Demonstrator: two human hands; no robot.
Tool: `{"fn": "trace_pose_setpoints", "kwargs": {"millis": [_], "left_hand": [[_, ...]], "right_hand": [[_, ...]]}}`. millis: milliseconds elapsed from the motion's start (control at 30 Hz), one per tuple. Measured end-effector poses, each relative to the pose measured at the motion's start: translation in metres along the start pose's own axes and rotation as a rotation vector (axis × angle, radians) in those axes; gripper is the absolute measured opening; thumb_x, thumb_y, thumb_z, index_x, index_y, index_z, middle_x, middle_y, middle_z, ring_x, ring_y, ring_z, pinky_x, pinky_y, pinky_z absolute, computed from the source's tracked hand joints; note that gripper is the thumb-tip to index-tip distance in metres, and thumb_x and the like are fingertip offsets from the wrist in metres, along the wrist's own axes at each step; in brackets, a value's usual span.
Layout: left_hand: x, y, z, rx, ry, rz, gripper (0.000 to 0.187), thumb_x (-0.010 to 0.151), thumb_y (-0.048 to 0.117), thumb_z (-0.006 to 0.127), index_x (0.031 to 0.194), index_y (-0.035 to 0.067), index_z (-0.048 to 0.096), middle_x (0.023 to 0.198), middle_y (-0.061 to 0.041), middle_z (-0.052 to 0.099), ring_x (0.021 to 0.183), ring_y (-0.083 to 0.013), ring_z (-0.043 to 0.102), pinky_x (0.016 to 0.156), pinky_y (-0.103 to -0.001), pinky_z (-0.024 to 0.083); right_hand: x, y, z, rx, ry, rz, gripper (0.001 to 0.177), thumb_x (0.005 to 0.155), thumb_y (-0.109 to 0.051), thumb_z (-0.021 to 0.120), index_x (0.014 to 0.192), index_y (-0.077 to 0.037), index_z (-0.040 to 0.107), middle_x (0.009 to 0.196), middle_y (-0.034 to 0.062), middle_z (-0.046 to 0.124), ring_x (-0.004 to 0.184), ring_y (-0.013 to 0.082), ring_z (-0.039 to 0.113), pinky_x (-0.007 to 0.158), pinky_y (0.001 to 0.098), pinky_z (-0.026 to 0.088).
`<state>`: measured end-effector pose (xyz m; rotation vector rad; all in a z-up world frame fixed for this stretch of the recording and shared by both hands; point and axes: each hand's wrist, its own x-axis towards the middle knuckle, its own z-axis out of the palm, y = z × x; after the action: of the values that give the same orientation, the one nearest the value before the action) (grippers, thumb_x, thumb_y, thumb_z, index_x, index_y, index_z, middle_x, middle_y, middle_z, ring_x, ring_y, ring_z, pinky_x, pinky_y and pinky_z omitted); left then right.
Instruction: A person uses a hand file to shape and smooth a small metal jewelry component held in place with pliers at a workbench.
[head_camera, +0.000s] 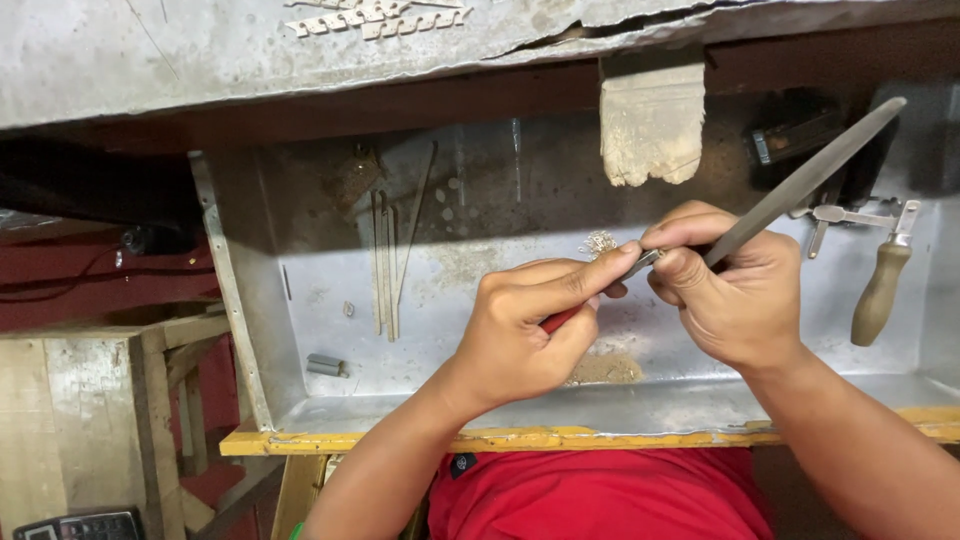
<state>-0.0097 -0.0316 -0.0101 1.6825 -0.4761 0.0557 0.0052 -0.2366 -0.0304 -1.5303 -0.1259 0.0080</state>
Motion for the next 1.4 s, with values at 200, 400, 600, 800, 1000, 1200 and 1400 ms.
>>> {"fn": "trace_pose_setpoints", "kwargs": {"millis": [200,400,600,800,1000,1200,1400], "left_hand": [[-0.002,-0.006,0.001,0.139,-0.018,0.105,0.063,0.089,-0.014,0.053,0.143,0.017,0.058,0.13,-0.008,0.075,0.093,-0.0223,0.075,0.095,-0.034,0.063],[-0.003,-0.008,0.0,0.183,-0.024,0.145,0.061,0.092,-0.015,0.055,0.144,0.017,0.057,0.109,-0.008,0.074,0.091,-0.0248,0.072,0.092,-0.035,0.062],[0.001,-0.005,-0.001,0.242,-0.034,0.226,0.064,0.091,-0.017,0.053,0.146,0.016,0.056,0.107,-0.008,0.072,0.092,-0.0254,0.07,0.091,-0.035,0.061],[0.003,-0.005,0.003,0.243,-0.031,0.232,0.063,0.092,-0.019,0.053,0.144,0.016,0.057,0.112,-0.009,0.074,0.092,-0.0258,0.07,0.089,-0.034,0.061],[0.003,-0.01,0.004,0.286,-0.003,0.276,0.057,0.096,-0.015,0.057,0.144,0.015,0.058,0.096,-0.007,0.067,0.082,-0.0229,0.064,0.084,-0.034,0.058],[0.025,-0.006,-0.008,0.6,0.074,0.462,0.034,0.113,0.002,0.056,0.146,0.012,0.058,0.094,-0.012,0.063,0.077,-0.0272,0.053,0.073,-0.039,0.049],[0.043,-0.028,-0.009,0.932,0.221,0.593,0.032,0.117,0.011,0.049,0.146,0.02,0.06,0.086,-0.004,0.053,0.066,-0.0234,0.034,0.056,-0.035,0.036]], "right_hand": [[-0.002,0.012,-0.002,0.163,0.031,0.0,0.02,0.094,-0.02,0.074,0.101,-0.003,0.067,0.094,0.0158,0.063,0.056,0.0169,0.053,0.048,0.0245,0.042],[-0.002,0.012,-0.002,0.168,0.004,-0.001,0.018,0.091,-0.017,0.076,0.101,-0.004,0.068,0.091,0.0153,0.065,0.058,0.0172,0.054,0.05,0.0249,0.042],[-0.004,0.007,-0.001,0.18,0.016,-0.016,0.013,0.094,-0.015,0.074,0.1,-0.005,0.067,0.09,0.0148,0.063,0.061,0.0168,0.055,0.049,0.0237,0.042],[-0.003,0.003,-0.002,0.162,0.001,-0.073,0.012,0.097,-0.017,0.071,0.102,-0.007,0.067,0.088,0.0147,0.063,0.061,0.0167,0.054,0.05,0.0241,0.043],[-0.004,-0.015,0.0,0.064,0.015,-0.07,0.014,0.097,-0.017,0.069,0.102,-0.004,0.067,0.091,0.0158,0.063,0.059,0.0174,0.054,0.05,0.0248,0.044],[-0.008,-0.059,0.003,-0.29,0.148,-0.155,0.052,0.112,-0.02,0.038,0.148,0.016,0.05,0.103,0.019,0.041,0.076,0.0226,0.044,0.064,0.0282,0.042],[-0.023,-0.079,-0.003,-0.773,0.089,-0.193,0.013,0.108,0.01,0.06,0.118,0.016,0.066,0.085,0.0186,0.064,0.062,0.0181,0.061,0.065,0.0304,0.054]]}}
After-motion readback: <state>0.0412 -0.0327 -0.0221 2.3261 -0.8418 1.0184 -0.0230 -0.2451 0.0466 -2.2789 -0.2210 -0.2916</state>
